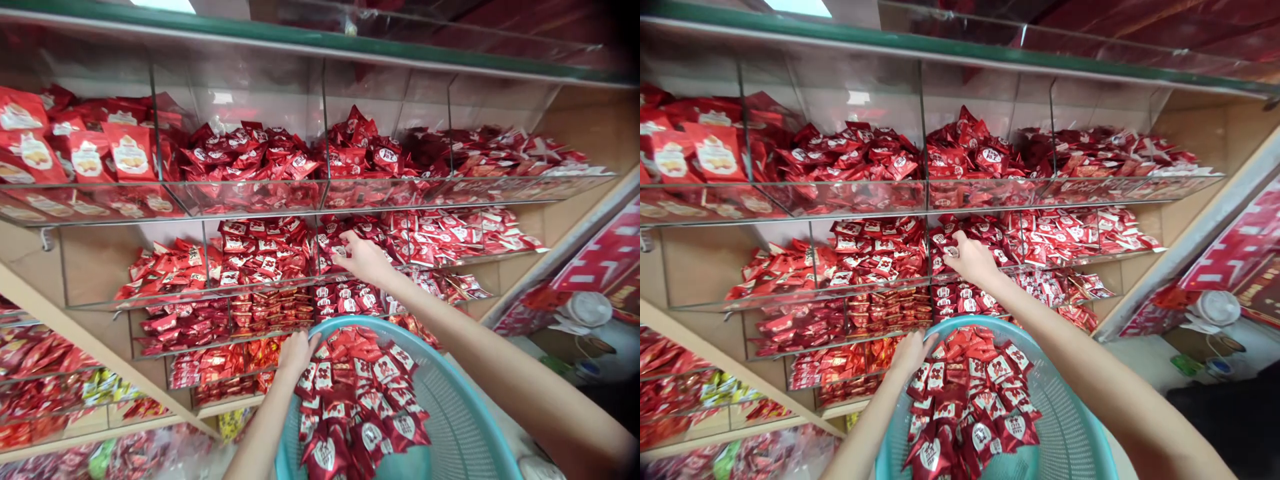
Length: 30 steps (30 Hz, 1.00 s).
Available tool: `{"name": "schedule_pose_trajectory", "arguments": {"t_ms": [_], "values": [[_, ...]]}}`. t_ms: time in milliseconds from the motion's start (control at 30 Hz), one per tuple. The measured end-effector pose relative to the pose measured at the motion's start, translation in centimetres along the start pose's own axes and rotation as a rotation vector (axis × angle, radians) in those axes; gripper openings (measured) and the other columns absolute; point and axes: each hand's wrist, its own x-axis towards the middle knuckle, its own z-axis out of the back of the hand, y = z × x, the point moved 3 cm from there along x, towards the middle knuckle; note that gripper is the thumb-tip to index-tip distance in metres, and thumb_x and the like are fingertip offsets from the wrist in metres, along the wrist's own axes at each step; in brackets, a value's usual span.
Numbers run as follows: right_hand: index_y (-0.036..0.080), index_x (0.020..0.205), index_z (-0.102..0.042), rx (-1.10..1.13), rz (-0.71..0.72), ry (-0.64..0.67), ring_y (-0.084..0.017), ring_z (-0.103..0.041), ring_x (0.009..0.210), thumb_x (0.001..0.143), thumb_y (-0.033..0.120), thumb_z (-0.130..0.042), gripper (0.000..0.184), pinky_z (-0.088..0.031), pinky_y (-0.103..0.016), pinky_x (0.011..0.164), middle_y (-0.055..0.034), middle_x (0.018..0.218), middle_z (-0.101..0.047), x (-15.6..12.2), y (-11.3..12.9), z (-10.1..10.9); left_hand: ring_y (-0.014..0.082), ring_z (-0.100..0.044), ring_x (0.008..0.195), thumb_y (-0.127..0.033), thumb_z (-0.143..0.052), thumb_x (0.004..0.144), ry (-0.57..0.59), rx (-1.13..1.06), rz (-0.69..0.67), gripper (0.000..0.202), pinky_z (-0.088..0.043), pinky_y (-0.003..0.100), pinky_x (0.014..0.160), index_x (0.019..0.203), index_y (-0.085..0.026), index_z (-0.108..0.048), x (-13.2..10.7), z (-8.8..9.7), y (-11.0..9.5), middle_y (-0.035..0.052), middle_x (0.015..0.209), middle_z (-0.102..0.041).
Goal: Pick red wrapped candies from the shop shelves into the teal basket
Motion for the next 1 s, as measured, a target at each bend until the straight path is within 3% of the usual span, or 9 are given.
{"name": "schedule_pose_trajectory", "arguments": {"t_ms": [100,233,400,567,700,1000], "values": [[0.02,0.12,-0.039,0.149,0.098,-0.023,-0.016,-0.058,0.065,0.079,0.043,-0.05,0.049,-0.04,-0.026,0.061,-0.0034,0.089,-0.064,-2.9,-1.0,2.0,0.0249,-0.063,0.083,-0.058,-0.018,0.084,0.002,0.018,-0.003,0.06,-0.045,0.03,0.067,0.095,-0.015,-0.057,0.1,0.0,-0.1,0.0127,0.087,-0.066],[0.021,0.127,-0.033,0.275,0.188,0.191,-0.011,-0.053,0.054,0.08,0.04,-0.049,0.053,-0.041,-0.026,0.056,-0.0044,0.096,-0.063,-8.8,-3.2,2.0,0.025,-0.063,0.083,-0.058,-0.017,0.084,0.031,0.038,0.002,0.06,-0.045,0.031,0.067,0.097,-0.015,-0.057,0.1,0.2,-0.3,0.0133,0.087,-0.066],[0.024,0.129,-0.033,0.186,0.196,0.586,-0.017,-0.059,0.075,0.078,0.031,-0.049,0.053,-0.043,-0.028,0.065,-0.0064,0.103,-0.06,-17.2,-8.0,-2.3,0.0229,-0.062,0.087,-0.058,-0.016,0.084,0.07,0.036,0.006,0.061,-0.044,0.029,0.07,0.101,-0.015,-0.056,0.1,0.2,-0.5,0.0137,0.092,-0.065],[0.019,0.12,-0.042,0.028,0.212,0.803,-0.023,-0.059,0.087,0.066,0.009,-0.045,0.055,-0.042,-0.032,0.071,-0.0087,0.096,-0.061,-23.8,-11.9,-6.7,0.0236,-0.062,0.086,-0.058,-0.016,0.084,0.079,0.036,0.016,0.06,-0.044,0.03,0.069,0.101,-0.016,-0.055,0.3,0.0,-0.4,0.0131,0.091,-0.065],[0.02,0.104,-0.05,-0.016,0.266,0.773,-0.023,-0.059,0.084,0.064,0.007,-0.045,0.043,-0.042,-0.032,0.07,-0.0071,0.089,-0.062,-25.6,-12.0,-8.2,0.0237,-0.062,0.086,-0.058,-0.017,0.085,0.086,0.034,0.023,0.059,-0.044,0.03,0.07,0.102,-0.016,-0.054,0.2,0.1,-0.5,0.0132,0.091,-0.065],[0.019,0.092,-0.051,-0.079,0.45,0.676,-0.023,-0.059,0.089,0.068,0.011,-0.048,0.026,-0.043,-0.033,0.075,-0.0077,0.095,-0.063,-25.8,-10.0,-10.0,0.0238,-0.062,0.085,-0.058,-0.017,0.085,0.065,0.038,0.023,0.058,-0.044,0.03,0.069,0.097,-0.016,-0.055,0.1,0.3,-0.5,0.0126,0.089,-0.065]]}}
